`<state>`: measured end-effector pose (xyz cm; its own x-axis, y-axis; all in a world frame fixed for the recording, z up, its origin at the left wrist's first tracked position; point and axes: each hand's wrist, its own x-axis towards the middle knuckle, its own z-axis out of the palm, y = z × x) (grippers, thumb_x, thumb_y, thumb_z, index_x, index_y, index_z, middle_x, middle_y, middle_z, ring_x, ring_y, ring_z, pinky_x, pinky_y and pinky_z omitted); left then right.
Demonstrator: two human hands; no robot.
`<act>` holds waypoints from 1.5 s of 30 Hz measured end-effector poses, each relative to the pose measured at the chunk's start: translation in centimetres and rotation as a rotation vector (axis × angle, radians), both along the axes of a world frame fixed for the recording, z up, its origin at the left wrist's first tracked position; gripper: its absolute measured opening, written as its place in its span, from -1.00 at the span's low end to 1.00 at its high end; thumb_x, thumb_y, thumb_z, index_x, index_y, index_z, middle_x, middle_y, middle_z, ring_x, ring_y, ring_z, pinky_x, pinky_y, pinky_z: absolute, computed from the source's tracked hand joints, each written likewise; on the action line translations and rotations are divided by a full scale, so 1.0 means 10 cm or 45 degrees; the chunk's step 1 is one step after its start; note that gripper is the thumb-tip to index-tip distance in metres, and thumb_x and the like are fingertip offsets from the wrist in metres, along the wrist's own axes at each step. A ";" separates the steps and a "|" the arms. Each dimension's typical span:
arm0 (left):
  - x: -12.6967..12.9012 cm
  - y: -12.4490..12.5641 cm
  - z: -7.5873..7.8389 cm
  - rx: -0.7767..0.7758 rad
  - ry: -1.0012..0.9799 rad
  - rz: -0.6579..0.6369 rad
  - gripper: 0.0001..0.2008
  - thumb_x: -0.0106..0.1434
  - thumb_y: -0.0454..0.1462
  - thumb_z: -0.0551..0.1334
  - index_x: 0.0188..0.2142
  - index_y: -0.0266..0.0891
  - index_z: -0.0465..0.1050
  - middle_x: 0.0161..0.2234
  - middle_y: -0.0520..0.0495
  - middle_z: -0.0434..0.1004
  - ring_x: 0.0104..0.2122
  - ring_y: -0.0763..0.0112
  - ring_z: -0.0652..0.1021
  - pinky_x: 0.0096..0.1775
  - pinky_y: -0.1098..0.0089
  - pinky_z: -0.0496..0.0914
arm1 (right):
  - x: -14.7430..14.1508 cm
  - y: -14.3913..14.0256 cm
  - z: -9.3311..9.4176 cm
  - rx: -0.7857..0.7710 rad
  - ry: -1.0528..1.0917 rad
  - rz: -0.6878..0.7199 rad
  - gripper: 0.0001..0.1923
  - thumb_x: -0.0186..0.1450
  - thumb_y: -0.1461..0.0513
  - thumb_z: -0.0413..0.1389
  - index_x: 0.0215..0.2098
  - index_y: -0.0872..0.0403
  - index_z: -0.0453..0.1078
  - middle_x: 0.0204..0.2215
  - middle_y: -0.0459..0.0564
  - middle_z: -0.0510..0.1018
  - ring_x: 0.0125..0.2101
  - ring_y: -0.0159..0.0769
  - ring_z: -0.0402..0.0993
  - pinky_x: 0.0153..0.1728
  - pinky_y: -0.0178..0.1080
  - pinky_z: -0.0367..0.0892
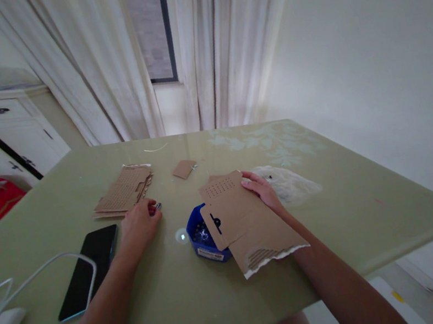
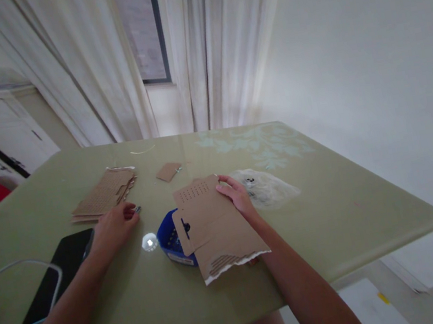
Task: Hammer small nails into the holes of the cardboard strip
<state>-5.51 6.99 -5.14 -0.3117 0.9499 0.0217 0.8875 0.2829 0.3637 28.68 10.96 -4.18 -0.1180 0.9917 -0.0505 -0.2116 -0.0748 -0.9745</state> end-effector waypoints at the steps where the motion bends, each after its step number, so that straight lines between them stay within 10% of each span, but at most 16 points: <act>1: 0.00 0.00 0.00 -0.001 0.000 -0.002 -0.68 0.37 -0.25 0.24 0.06 -0.26 0.58 -0.04 -0.21 0.77 0.00 0.06 0.71 -0.03 0.23 0.51 | 0.00 0.00 0.00 -0.006 -0.008 -0.008 -0.38 -0.02 -0.05 0.48 -0.03 -0.02 0.60 -0.36 -0.02 0.72 -0.34 -0.03 0.66 -0.33 -0.12 0.49; 10: 0.00 -0.02 -0.03 0.027 0.033 -0.031 -0.72 0.42 -0.24 0.18 0.04 -0.24 0.57 -0.03 -0.23 0.75 -0.01 0.09 0.71 -0.01 0.24 0.50 | -0.10 -0.17 0.13 -0.051 0.103 0.049 -0.25 0.02 0.07 0.46 0.18 -0.09 0.49 -0.42 -0.14 0.67 -0.47 -0.16 0.60 -0.44 -0.22 0.43; 19: 0.01 -0.03 -0.06 0.066 0.058 -0.064 -0.67 0.42 -0.17 0.15 0.01 -0.27 0.60 -0.05 -0.27 0.74 -0.05 0.03 0.70 0.00 0.18 0.51 | -0.18 -0.27 0.14 -0.038 0.145 0.126 -0.41 0.04 0.08 0.54 -0.01 -0.04 0.54 -0.39 -0.08 0.71 -0.51 -0.26 0.55 -0.50 -0.27 0.42; 26: 0.01 -0.02 -0.10 0.108 0.051 -0.083 -0.64 0.41 -0.14 0.14 -0.01 -0.28 0.60 -0.07 -0.29 0.73 -0.06 0.00 0.69 0.00 0.16 0.50 | -0.17 -0.22 0.05 0.046 -0.045 0.097 -0.54 0.12 0.07 0.51 -0.08 0.01 0.56 -0.52 -0.21 0.54 -0.68 -0.51 0.22 -0.72 -0.44 0.01; 34: 0.03 -0.03 -0.11 0.292 -0.053 -0.143 -0.65 0.37 -0.12 0.15 -0.08 -0.26 0.61 -0.06 -0.33 0.71 -0.05 -0.05 0.66 0.09 0.04 0.47 | -0.17 -0.17 -0.03 0.083 -0.135 0.108 -0.54 0.12 0.06 0.49 -0.10 0.06 0.55 -0.47 -0.21 0.52 -0.66 -0.51 0.31 -0.74 -0.44 0.15; 45: 0.62 -0.32 0.07 0.368 -1.219 -0.438 -0.42 0.41 0.21 0.23 0.07 -0.19 0.61 0.08 -0.24 0.70 0.05 0.06 0.65 0.06 0.20 0.54 | -0.17 -0.18 0.01 0.084 -0.079 0.156 -0.56 0.15 0.07 0.48 -0.09 0.06 0.54 -0.53 -0.21 0.50 -0.63 -0.47 0.34 -0.72 -0.44 0.13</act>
